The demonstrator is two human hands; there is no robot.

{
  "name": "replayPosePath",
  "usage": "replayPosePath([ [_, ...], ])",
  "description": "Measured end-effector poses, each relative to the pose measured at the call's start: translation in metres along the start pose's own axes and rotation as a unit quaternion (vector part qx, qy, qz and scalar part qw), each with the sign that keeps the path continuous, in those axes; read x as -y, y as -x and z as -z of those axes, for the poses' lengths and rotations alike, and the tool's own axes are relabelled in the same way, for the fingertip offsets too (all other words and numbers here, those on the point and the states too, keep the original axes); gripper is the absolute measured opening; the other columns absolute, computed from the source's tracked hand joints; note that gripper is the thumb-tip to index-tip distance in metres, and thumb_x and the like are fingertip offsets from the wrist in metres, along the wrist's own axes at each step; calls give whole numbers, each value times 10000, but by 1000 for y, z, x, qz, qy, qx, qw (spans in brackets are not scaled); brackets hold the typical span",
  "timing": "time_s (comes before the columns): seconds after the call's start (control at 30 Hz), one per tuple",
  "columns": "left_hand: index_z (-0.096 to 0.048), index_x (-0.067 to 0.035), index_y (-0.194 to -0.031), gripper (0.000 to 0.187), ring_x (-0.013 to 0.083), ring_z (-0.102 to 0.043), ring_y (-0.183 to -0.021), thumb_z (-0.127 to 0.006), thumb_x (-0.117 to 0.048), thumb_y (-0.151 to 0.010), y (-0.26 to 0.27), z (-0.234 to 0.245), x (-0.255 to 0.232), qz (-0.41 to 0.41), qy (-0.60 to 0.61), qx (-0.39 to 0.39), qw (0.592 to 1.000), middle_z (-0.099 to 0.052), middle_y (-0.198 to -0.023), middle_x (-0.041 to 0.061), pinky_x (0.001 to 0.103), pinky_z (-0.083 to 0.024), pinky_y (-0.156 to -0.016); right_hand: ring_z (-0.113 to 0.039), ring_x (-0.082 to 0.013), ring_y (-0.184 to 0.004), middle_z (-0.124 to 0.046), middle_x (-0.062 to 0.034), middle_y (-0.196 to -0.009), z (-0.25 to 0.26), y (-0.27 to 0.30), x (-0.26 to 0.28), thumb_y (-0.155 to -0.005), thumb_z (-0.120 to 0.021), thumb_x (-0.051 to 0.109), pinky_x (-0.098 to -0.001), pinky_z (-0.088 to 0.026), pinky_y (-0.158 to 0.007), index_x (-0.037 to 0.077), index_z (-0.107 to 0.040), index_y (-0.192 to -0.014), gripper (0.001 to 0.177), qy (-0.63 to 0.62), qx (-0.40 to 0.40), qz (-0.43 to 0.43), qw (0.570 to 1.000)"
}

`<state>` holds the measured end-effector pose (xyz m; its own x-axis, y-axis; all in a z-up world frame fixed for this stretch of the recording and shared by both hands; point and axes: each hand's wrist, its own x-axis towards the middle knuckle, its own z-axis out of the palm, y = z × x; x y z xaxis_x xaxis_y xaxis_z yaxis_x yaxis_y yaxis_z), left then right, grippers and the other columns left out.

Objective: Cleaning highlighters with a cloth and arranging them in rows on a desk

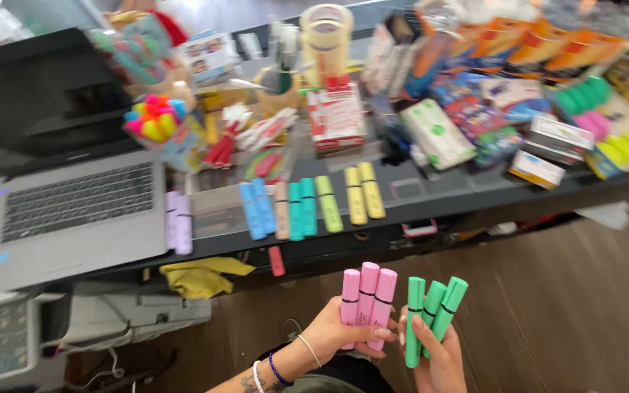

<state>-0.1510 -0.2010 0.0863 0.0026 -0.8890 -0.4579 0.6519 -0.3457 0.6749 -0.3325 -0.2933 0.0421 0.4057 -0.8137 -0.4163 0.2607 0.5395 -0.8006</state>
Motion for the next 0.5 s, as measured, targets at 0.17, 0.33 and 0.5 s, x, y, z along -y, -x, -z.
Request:
replayPosePath([
  [0.17, -747, 57, -1197, 390, 235, -793, -1039, -879, -105, -869, 25, 48, 9, -37, 14, -6, 999, -813, -1164, 170, 413, -717, -829, -554, -219, -507, -635, -168, -805, -19, -12, -41, -834, -815, 116, -320, -391, -426, -92, -634, -1084, 372, 36, 77, 50, 995],
  [0.33, -757, 4, -1214, 375, 190, -796, -1102, -865, -162, -895, 59, 91, 13, -37, -1, 0, 999, -817, -1213, 126, 327, -685, -925, -516, -219, -472, -580, -206, -770, -62, -7, -60, -818, -737, 20, -290, -352, -356, -107, -553, -1228, 467, -27, 139, 44, 989],
  [0.5, -801, -95, -1209, 415, 70, -751, -1038, -850, -345, -881, 105, 125, -6, 14, -100, 22, 995, -822, -1183, 26, 190, -592, -897, -499, -254, -521, -540, -167, -826, -80, -18, -88, -870, -734, -45, -306, -383, -367, 19, -502, -1013, 281, -24, 264, 17, 964],
])
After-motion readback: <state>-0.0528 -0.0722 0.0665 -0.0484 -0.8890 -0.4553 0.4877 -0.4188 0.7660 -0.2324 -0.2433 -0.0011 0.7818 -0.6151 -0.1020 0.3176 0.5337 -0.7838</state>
